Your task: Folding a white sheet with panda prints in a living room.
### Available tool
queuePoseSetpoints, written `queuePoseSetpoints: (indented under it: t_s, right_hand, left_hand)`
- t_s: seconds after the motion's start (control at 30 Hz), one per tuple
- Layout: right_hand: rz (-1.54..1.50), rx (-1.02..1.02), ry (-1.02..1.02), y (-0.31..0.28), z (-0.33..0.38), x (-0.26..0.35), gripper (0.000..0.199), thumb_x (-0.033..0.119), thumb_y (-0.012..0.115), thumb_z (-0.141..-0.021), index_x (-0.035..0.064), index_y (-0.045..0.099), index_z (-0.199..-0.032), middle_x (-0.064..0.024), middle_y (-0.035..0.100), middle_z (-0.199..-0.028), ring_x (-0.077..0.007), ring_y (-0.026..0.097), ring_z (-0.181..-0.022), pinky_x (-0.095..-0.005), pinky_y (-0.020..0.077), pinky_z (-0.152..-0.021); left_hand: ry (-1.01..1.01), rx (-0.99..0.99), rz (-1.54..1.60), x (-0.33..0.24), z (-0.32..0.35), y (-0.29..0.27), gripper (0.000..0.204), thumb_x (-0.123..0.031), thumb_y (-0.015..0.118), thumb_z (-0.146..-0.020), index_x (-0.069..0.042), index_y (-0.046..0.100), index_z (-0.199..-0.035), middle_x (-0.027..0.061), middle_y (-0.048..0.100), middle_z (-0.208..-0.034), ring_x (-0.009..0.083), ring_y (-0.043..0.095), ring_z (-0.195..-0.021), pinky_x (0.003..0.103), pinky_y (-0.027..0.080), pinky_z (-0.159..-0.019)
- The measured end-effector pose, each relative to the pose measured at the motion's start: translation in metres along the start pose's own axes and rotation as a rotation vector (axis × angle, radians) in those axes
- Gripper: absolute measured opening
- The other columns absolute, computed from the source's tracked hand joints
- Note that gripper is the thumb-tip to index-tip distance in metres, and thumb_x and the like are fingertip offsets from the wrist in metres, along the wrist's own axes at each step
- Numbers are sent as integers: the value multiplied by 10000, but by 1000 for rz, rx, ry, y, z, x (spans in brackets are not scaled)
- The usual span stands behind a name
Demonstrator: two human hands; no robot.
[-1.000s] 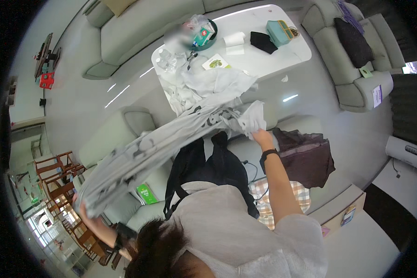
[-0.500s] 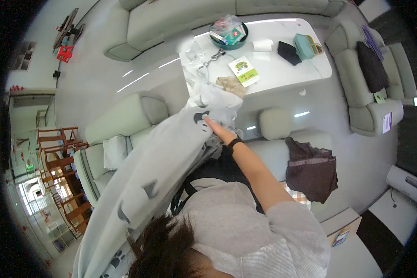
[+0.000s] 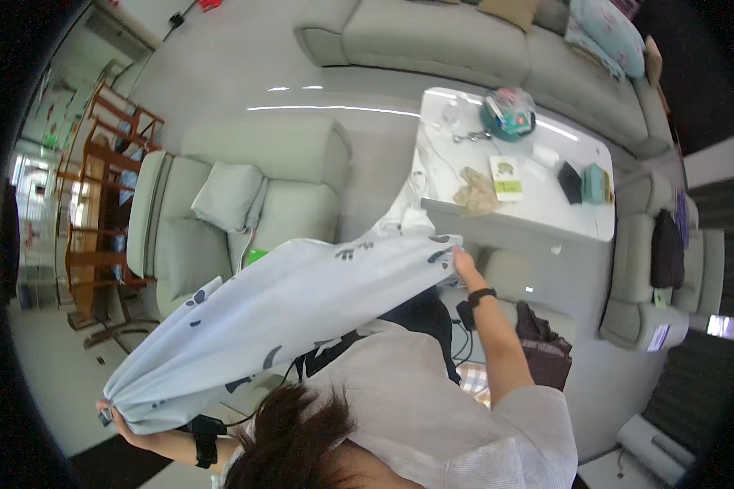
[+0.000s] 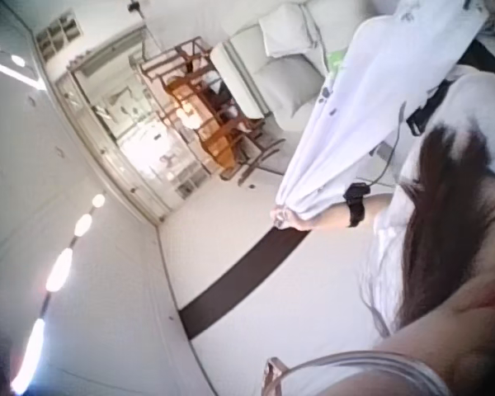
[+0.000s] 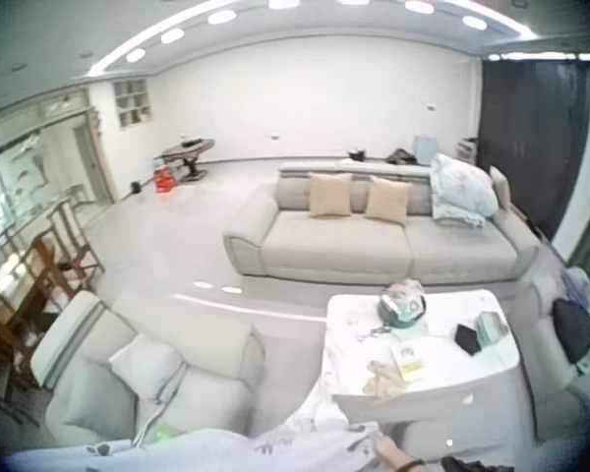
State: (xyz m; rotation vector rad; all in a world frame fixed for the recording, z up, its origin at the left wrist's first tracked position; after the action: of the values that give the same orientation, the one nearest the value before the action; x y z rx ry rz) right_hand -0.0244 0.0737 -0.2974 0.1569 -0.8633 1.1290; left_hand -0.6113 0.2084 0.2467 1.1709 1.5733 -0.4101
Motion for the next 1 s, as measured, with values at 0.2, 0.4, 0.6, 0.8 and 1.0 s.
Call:
queuePoseSetpoints:
  t_s: [0.2, 0.4, 0.6, 0.8, 1.0]
  right_hand:
    - [749, 62, -343, -12, -16, 125, 506, 418, 391, -758, -35, 510, -947, -228, 505, -962, -306, 470, -939, -341, 360, -771]
    - [691, 80, -719, 94, 143, 420, 547, 462, 408, -747, -73, 520, -760, -159, 554, -688, -232, 524, -660, -327, 393, -614]
    - [490, 564, -1038, 226, 292, 485, 412, 385, 402, -794, 16, 494, -637, -7, 424, -496, -66, 381, -491, -252, 321, -422]
    - [587, 899, -1214, 295, 366, 430, 420, 396, 469, -753, -10, 497, -652, -140, 440, -490, -201, 391, -450, -321, 345, -459]
    - [1148, 351, -1274, 227, 261, 427, 415, 400, 624, -560, -1, 559, -644, -157, 550, -614, -300, 549, -632, -360, 424, -541]
  left_hand:
    - [-186, -54, -165, 64, -46, -43, 313, -132, 480, -732, 15, 454, -1007, 73, 478, -980, 157, 436, -932, 275, 305, -832]
    - [-250, 168, -531, 130, -50, -97, 164, -77, 505, -739, -4, 509, -886, 48, 511, -830, 105, 467, -771, 220, 361, -713]
    - [-448, 545, -543, 176, 5, 8, 335, -141, 598, -688, -14, 478, -974, 53, 506, -870, 116, 462, -779, 241, 377, -700]
    - [-286, 965, -431, 209, 52, 68, 352, -128, 567, -685, 25, 461, -983, 115, 509, -928, 152, 455, -879, 298, 369, -715]
    - [-574, 705, -977, 236, 9, -3, 328, -230, 477, -763, 64, 482, -907, 160, 531, -829, 192, 493, -763, 281, 382, -655]
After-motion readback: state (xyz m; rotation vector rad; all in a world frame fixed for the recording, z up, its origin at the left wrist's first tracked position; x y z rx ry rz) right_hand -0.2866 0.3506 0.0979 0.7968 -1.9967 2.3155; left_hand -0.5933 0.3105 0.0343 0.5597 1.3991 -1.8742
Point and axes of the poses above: each hand's wrist, its own z-axis away from the middle knuckle, its own y-axis out of the palm, x = y × z, the point moved 3 cm from there along -z, towards the middle knuckle
